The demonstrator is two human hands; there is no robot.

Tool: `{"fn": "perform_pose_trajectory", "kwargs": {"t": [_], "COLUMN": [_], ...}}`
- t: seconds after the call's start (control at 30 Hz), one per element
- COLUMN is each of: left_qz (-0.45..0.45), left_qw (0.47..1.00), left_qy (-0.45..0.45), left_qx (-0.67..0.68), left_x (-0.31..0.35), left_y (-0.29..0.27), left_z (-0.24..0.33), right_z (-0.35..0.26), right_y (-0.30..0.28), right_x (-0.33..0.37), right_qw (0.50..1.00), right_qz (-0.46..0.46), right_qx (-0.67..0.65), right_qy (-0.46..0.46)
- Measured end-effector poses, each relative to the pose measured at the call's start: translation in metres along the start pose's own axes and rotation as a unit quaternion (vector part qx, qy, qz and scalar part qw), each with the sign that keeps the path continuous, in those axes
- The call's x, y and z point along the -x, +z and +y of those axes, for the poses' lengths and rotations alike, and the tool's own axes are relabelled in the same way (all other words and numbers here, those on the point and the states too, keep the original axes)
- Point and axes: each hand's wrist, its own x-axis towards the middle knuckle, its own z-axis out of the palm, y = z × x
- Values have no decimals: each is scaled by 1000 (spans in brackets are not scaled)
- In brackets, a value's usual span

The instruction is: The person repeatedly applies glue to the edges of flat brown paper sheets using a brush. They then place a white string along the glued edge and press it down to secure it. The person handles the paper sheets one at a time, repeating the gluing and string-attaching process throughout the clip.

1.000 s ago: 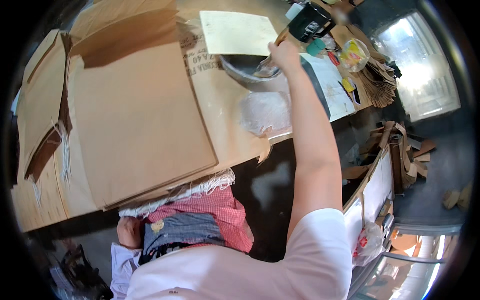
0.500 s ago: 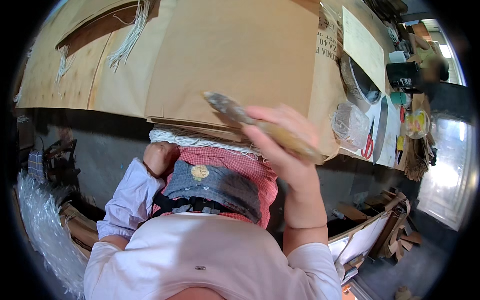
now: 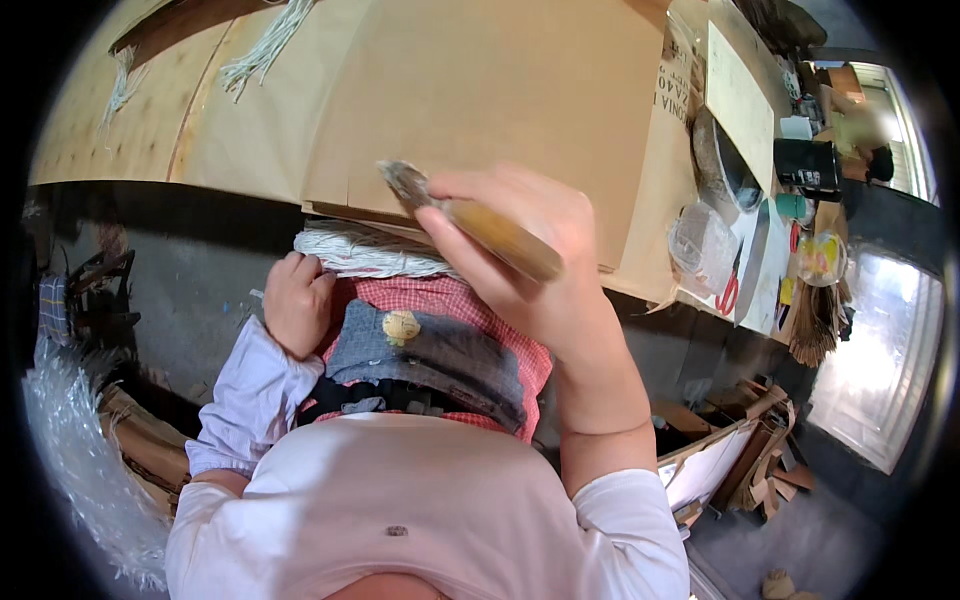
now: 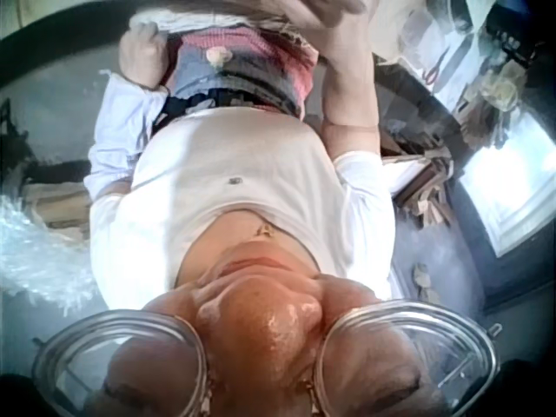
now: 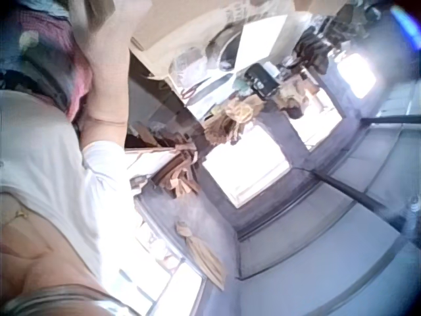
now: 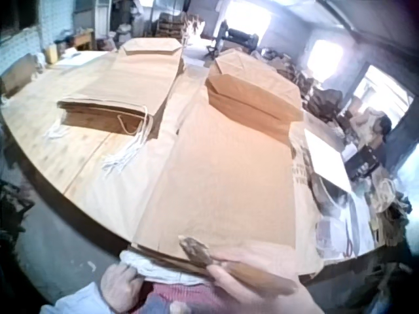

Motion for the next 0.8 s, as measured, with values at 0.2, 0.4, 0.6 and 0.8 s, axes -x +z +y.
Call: {"fn": "perform_pose_trajectory", "kwargs": {"t": [0.2,0.4,0.6,0.8], "left_qz": [74,29,0,-35], "left_qw": [996,996,998,995], "left_qy": [44,39,24,33], "left_qx": [-35,-80,-60,-83], "left_x": [-47,-68,-68,-73], "left_y": [-46,-18,-24,-25], "left_z": [51,46,50,57], "right_z": [13,28,68,91], "right_y": [24,3,-46,-54], "right_x": [1,24,71,73], "right_qw": [995,957,941,901], "right_qz": [-9,5,62,29], "right_qx": [-80,-112,90,288], "right_qy": [61,266,320,324]}}
